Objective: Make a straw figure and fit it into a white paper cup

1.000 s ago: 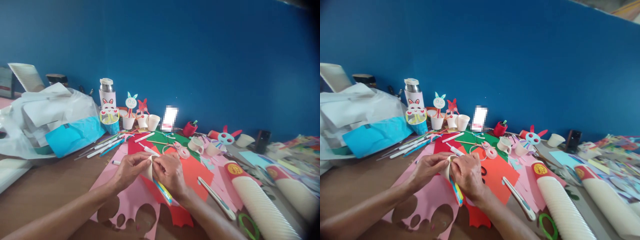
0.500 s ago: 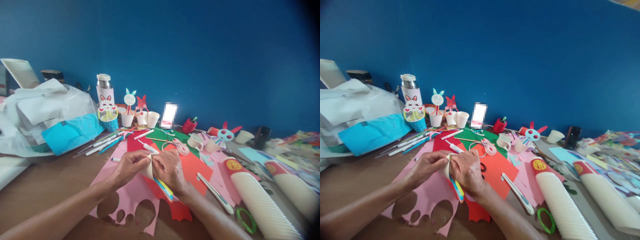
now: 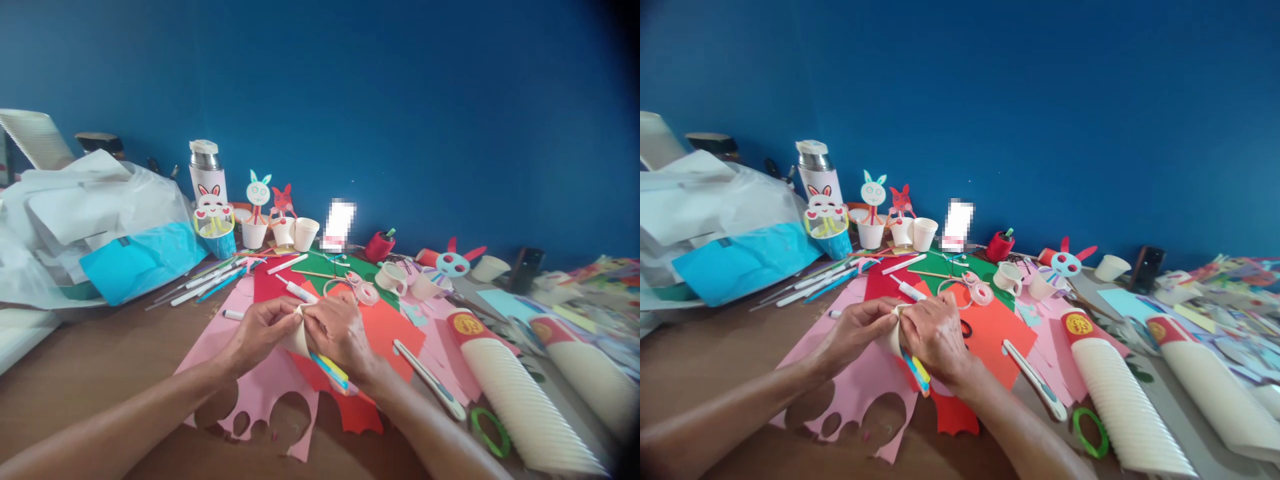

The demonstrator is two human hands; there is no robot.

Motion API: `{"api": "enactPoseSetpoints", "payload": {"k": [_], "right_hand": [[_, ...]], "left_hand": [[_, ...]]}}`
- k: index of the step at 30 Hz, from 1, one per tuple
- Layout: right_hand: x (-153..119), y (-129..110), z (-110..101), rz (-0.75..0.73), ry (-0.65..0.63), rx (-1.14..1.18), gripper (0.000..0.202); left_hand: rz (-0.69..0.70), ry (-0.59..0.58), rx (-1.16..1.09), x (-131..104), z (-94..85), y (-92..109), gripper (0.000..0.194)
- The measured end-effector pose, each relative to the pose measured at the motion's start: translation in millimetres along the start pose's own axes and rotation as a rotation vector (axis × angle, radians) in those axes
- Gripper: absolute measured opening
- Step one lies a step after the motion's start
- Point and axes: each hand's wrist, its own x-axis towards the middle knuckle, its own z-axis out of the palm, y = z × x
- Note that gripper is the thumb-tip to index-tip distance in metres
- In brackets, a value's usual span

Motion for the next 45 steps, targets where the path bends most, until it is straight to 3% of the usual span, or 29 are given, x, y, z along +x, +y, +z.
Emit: {"api": "enactPoseSetpoints", "payload": {"k": [8,13,21,32,40,45], "right_hand": [[-1.3,1.3,5.6,0.011,0.024,0.019,0.023],[1.4,0.7,-2.5,0.026,0.012,0.065,0.021],[5.3,4.3,-6.7,0.072,-0.022,0.084,0.016],[1.2,10.2,-0.2,-0.05,0.006,0.036,0.02],[-2.2,4.2,1.0,0.018,-0.003,0.028,0.026],[-0.9,-2.5,1.7,0.072,0.047,0.054,0.024]], "left_hand": [[-0.028,0.021,-0.018,-2.4,3.8,-3.7,0.021],[-0.036,-0.041,-0.058,-3.6,1.1,3.3,0.017],[0.004,-0.022,0.068,0.5,-5.5,6.0,0.02],[-0.032,-0.042,-0.048,-1.9,-2.0,-0.2,0.017],[0.023,-0.059,-0.001,-1.0,-1.1,-3.7,0.017],[0.112,0.026,0.089,-2.9,2.4,-5.5,0.017]]}}
